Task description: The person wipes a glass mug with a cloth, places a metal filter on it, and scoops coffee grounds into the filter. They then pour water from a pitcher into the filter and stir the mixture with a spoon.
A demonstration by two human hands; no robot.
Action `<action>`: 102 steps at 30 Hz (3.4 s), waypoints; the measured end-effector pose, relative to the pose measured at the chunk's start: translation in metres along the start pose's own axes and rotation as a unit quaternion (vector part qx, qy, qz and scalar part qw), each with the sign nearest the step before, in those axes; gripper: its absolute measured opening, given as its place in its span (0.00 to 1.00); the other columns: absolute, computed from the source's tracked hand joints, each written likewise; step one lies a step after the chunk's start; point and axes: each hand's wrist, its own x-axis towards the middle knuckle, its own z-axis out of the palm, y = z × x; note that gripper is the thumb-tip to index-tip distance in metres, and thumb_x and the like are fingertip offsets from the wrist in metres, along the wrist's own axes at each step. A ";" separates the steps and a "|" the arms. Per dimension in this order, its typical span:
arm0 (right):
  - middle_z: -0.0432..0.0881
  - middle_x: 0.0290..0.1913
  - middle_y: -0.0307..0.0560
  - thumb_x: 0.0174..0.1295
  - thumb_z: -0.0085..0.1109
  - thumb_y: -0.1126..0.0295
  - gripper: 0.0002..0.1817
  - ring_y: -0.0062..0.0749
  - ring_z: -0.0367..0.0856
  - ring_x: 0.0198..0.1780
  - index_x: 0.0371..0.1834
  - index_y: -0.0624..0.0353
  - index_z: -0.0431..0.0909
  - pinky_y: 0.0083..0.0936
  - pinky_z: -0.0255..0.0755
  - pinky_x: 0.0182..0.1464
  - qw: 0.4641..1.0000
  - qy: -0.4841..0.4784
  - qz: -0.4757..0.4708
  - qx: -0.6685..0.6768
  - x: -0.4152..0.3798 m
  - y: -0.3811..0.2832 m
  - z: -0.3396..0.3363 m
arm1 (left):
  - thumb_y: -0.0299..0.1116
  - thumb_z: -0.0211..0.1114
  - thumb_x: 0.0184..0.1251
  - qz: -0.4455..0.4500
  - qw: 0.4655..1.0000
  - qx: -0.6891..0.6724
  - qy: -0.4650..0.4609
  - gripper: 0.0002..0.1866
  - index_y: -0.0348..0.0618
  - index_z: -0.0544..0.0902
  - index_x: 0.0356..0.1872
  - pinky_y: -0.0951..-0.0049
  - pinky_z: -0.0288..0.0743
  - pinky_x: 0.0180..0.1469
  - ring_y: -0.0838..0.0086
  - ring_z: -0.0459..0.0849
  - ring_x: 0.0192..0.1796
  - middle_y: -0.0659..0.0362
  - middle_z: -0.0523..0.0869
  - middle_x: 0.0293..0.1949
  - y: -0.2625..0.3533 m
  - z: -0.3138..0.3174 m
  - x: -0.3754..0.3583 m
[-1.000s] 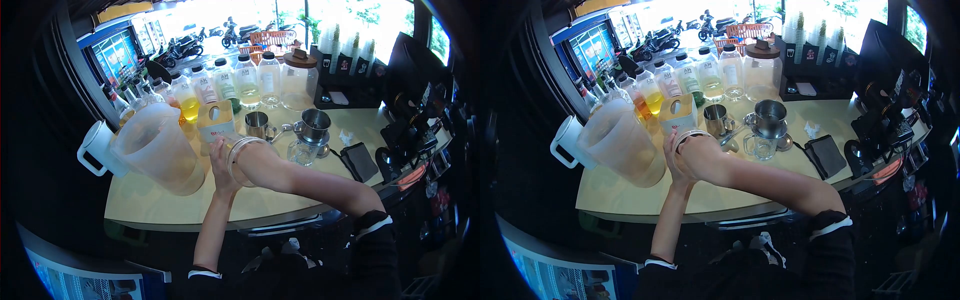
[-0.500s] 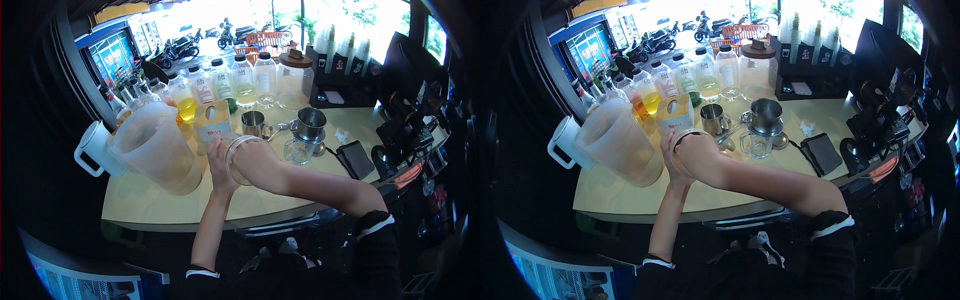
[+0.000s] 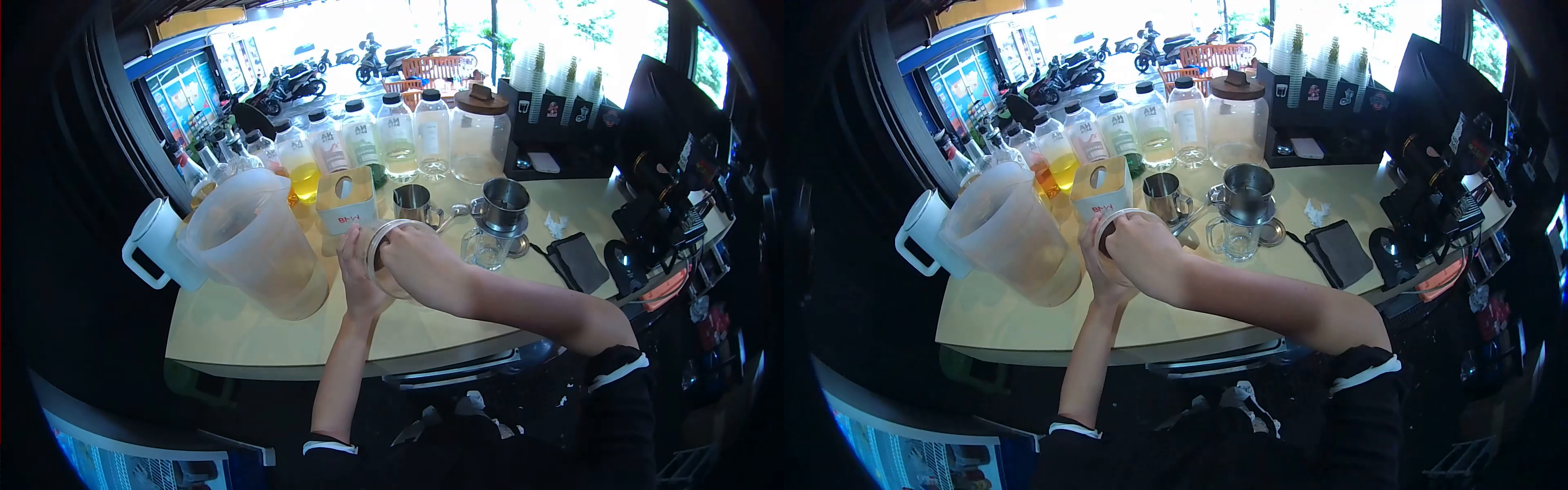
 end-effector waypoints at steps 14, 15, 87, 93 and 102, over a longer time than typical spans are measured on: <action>0.83 0.36 0.57 0.46 0.57 0.78 0.08 0.44 0.84 0.42 0.30 0.67 0.81 0.33 0.78 0.45 0.994 -0.063 0.028 0.080 0.001 0.009 0.004 | 0.34 0.80 0.37 0.011 1.000 0.004 -0.012 0.52 0.37 0.58 0.67 0.53 0.50 0.74 0.54 0.62 0.69 0.51 0.64 0.65 0.002 0.000 0.000; 0.83 0.36 0.57 0.46 0.57 0.79 0.08 0.45 0.84 0.41 0.30 0.67 0.81 0.33 0.78 0.45 0.994 -0.061 0.024 0.087 0.000 0.011 0.005 | 0.34 0.80 0.38 0.011 1.000 -0.002 -0.009 0.52 0.37 0.58 0.67 0.53 0.50 0.74 0.55 0.61 0.69 0.52 0.64 0.66 0.002 0.000 0.000; 0.84 0.33 0.51 0.56 0.53 0.81 0.10 0.34 0.83 0.35 0.39 0.66 0.82 0.26 0.75 0.39 0.920 0.053 0.093 0.378 -0.047 0.038 -0.056 | 0.37 0.82 0.38 -0.005 0.997 0.057 0.056 0.57 0.40 0.53 0.69 0.55 0.56 0.71 0.57 0.62 0.69 0.50 0.62 0.66 -0.002 0.006 -0.009; 0.80 0.40 0.53 0.50 0.59 0.77 0.08 0.44 0.84 0.40 0.35 0.67 0.78 0.31 0.79 0.44 0.993 -0.004 0.000 0.116 -0.036 0.015 -0.032 | 0.46 0.78 0.44 0.067 0.996 0.054 0.037 0.53 0.36 0.55 0.68 0.47 0.48 0.73 0.55 0.60 0.71 0.48 0.62 0.66 0.010 0.002 -0.005; 0.84 0.29 0.49 0.45 0.61 0.75 0.06 0.37 0.86 0.30 0.27 0.62 0.84 0.29 0.80 0.34 0.999 -0.032 -0.043 0.008 -0.008 0.003 -0.004 | 0.48 0.78 0.43 0.090 0.990 0.103 0.029 0.54 0.36 0.56 0.68 0.48 0.48 0.73 0.55 0.60 0.71 0.48 0.63 0.66 0.000 0.003 -0.007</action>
